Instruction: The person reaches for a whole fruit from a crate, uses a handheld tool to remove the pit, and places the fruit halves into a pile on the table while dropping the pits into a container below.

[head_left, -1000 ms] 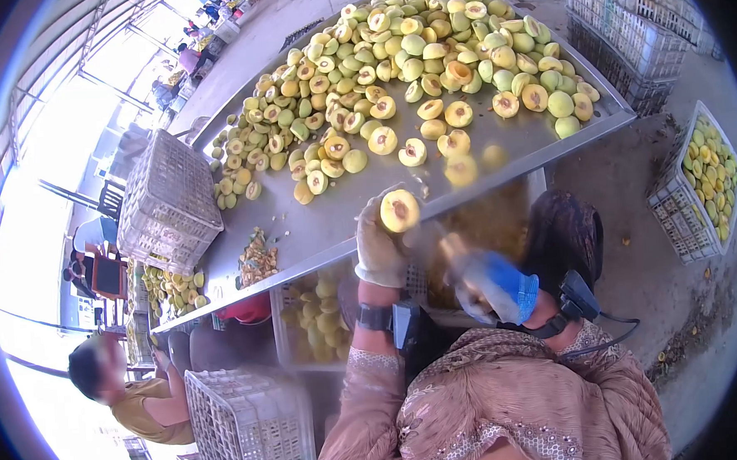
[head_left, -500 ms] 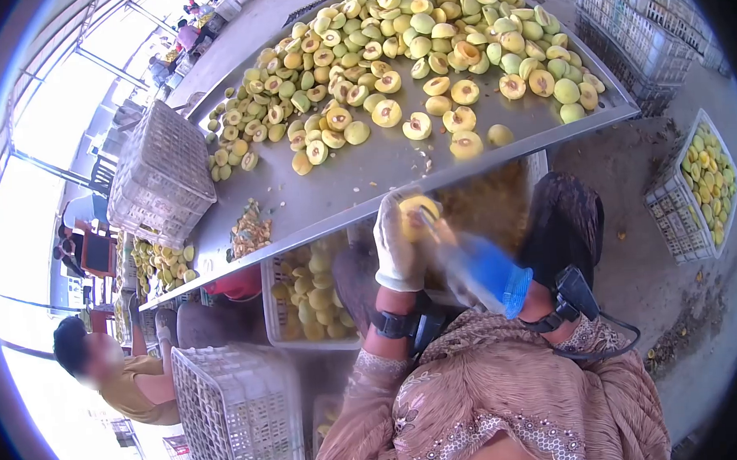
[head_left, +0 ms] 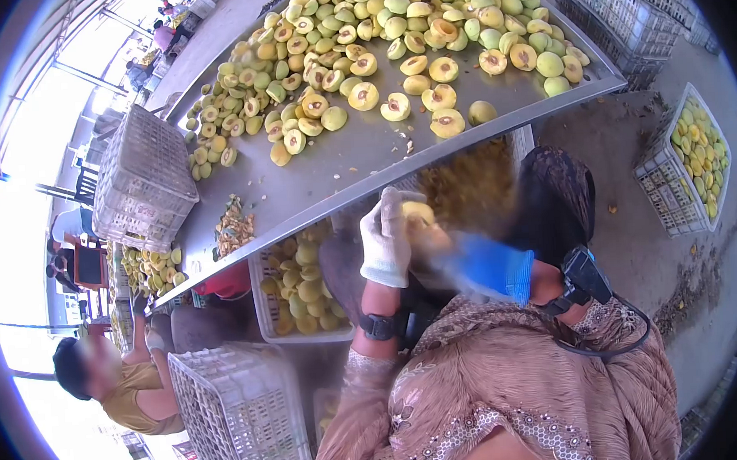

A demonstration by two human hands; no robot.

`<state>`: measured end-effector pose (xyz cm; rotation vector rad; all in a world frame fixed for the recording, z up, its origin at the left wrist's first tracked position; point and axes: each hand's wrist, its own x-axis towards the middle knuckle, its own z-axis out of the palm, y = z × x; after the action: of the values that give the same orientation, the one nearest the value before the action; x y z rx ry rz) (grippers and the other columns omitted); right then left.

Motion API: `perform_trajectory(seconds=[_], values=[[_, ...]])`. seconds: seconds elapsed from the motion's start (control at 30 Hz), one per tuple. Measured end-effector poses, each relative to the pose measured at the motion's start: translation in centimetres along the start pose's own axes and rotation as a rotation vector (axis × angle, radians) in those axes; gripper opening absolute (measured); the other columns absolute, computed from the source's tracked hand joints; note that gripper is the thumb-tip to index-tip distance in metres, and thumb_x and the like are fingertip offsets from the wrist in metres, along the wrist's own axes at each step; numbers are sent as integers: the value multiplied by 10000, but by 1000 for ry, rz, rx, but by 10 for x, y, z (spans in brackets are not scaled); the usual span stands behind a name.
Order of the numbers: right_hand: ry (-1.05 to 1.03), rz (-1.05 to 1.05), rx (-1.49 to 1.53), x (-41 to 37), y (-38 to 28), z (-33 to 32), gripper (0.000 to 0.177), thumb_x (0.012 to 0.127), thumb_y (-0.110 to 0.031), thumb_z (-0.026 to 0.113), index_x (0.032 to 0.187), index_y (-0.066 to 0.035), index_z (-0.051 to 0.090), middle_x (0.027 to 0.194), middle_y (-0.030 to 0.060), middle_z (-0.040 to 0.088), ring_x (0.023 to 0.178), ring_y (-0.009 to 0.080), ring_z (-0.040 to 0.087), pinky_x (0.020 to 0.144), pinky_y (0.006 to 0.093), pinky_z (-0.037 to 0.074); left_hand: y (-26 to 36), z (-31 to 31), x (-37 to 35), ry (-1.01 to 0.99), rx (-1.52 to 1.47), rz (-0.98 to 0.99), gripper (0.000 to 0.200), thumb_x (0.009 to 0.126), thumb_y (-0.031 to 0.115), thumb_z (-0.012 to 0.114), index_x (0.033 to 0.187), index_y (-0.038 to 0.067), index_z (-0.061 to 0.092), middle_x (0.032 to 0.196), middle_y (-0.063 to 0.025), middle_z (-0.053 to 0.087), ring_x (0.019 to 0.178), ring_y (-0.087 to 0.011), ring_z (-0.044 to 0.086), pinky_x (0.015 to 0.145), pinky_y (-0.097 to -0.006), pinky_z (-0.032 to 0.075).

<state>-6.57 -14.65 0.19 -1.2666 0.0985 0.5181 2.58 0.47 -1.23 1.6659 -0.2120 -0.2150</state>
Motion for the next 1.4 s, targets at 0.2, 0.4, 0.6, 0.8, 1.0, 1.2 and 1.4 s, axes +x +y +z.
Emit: perform_trajectory(seconds=[0.2,0.4,0.6,0.8,1.0,1.2,1.4], values=[[17,34,157,-2,4,3,239,975,-281,535,1051,-59,580,656,-31,519,477,62,456,403,223,352,-21,12,-3,25,-272,203,519,1003,440,430,1094,-39,611,910,-75,670,751,-113,595,717,-247,478],[-57,174,276,2,23,1,261,972,-345,534,919,-89,527,604,-23,474,427,67,419,371,219,321,-21,21,-4,8,-355,-33,430,994,355,451,941,-37,620,830,-140,676,629,-178,626,596,-265,493],[-495,306,832,1,43,-14,375,995,-447,451,923,-83,506,545,-50,352,371,32,325,310,204,247,-17,24,-1,-252,-544,-25,518,962,474,472,844,-13,603,734,-173,623,526,-227,578,481,-302,478],[-386,174,1171,17,64,-38,360,998,-449,444,954,-96,505,587,-50,392,388,34,304,322,200,247,-24,-21,19,398,-562,-136,378,970,370,514,846,17,572,771,-146,646,537,-231,600,454,-294,460],[-111,268,945,23,82,-38,335,979,-463,481,961,-129,496,643,-35,461,445,56,376,372,211,273,-25,-131,27,493,780,-88,333,876,294,667,1065,20,662,1034,-136,679,900,-293,652,808,-347,507],[32,205,783,9,60,-42,360,982,-470,466,958,-112,497,657,-34,449,451,54,372,379,220,287,16,-72,84,411,1114,294,552,802,364,703,1258,90,558,1182,-206,584,1060,-373,591,905,-411,477],[119,154,704,-3,64,-46,432,981,-492,452,984,-64,506,662,-20,446,477,72,384,411,227,314,14,59,155,-261,1118,-14,582,832,490,668,1249,96,566,1085,-173,657,1015,-341,624,879,-398,491]])
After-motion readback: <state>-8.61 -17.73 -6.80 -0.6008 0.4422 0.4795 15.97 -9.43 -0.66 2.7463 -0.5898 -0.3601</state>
